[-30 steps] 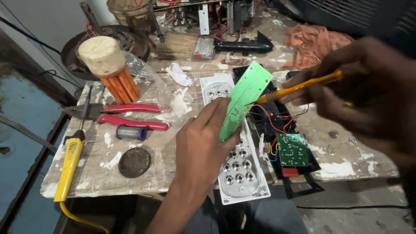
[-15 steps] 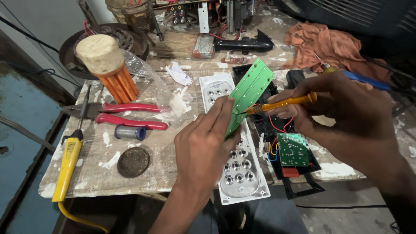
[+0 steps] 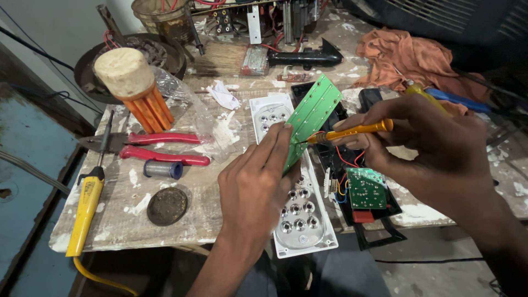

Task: The person repairs an LED light fixture at a cluttered workbench. They hold a green circuit board and solder wires to it with a soldering iron, feed solder from a spool, reposition the board in its white housing, and use a screwdriver and pliers while working on the fixture's internal wiring.

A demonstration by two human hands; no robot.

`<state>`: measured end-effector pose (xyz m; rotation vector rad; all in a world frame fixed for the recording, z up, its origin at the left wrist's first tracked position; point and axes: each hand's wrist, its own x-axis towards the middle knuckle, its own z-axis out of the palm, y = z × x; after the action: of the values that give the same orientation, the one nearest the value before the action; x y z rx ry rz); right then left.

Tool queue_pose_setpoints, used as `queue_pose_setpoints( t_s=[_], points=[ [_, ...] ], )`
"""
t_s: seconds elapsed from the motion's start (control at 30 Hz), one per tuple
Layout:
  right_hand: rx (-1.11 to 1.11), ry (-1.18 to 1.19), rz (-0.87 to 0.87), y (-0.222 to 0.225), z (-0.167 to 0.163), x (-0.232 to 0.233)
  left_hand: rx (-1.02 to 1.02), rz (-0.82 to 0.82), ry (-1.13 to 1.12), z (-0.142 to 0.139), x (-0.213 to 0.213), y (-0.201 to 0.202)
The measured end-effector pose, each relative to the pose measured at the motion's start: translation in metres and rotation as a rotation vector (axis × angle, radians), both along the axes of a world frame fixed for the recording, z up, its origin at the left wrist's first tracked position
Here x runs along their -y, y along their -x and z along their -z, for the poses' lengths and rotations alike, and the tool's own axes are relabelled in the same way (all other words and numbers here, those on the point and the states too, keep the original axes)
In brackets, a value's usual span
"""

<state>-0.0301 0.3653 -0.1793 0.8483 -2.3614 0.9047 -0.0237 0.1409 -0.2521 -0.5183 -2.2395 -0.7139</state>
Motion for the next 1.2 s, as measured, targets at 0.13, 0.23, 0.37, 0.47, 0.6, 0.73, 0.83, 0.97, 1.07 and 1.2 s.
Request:
queue_pose_setpoints(
  t_s=[0.13, 0.23, 0.37, 0.47, 0.6, 0.73, 0.83, 0.97, 1.07, 1.2],
  points=[
    [-0.012, -0.011, -0.001, 0.001, 0.001, -0.001, 0.009, -0.012, 0.014, 0.001, 0.0, 0.001],
    [-0.028, -0.009, -0.002, 0.003, 0.0, -0.001, 0.0, -0.011, 0.011, 0.002, 0.0, 0.002],
    [-0.045, -0.044, -0.004, 0.004, -0.001, -0.002, 0.005, -0.023, 0.028, 0.003, 0.0, 0.003],
    [-0.024, -0.012, -0.024, 0.003, 0.002, -0.003, -0.008, -0.011, 0.012, 0.003, 0.0, 0.002],
    [-0.011, -0.004, -0.008, 0.003, 0.004, -0.002, -0.048, -0.005, -0.004, 0.003, 0.0, 0.003],
    [-0.022, -0.054, 0.027, 0.001, -0.004, 0.003, -0.019, -0.022, -0.031, 0.002, -0.002, 0.004],
    [-0.01, -0.139, 0.046, -0.003, -0.016, 0.005, 0.066, -0.048, -0.068, -0.002, -0.004, 0.005],
    [0.244, -0.29, 0.216, -0.003, -0.021, 0.008, 0.117, -0.071, -0.083, -0.009, -0.006, 0.003],
    [0.112, -0.428, 0.084, 0.002, -0.018, 0.01, 0.19, -0.086, -0.1, -0.016, -0.007, 0.001],
    [-0.096, -0.558, -0.07, 0.003, -0.017, 0.012, 0.313, -0.116, -0.093, -0.021, -0.006, 0.005]
  ],
)
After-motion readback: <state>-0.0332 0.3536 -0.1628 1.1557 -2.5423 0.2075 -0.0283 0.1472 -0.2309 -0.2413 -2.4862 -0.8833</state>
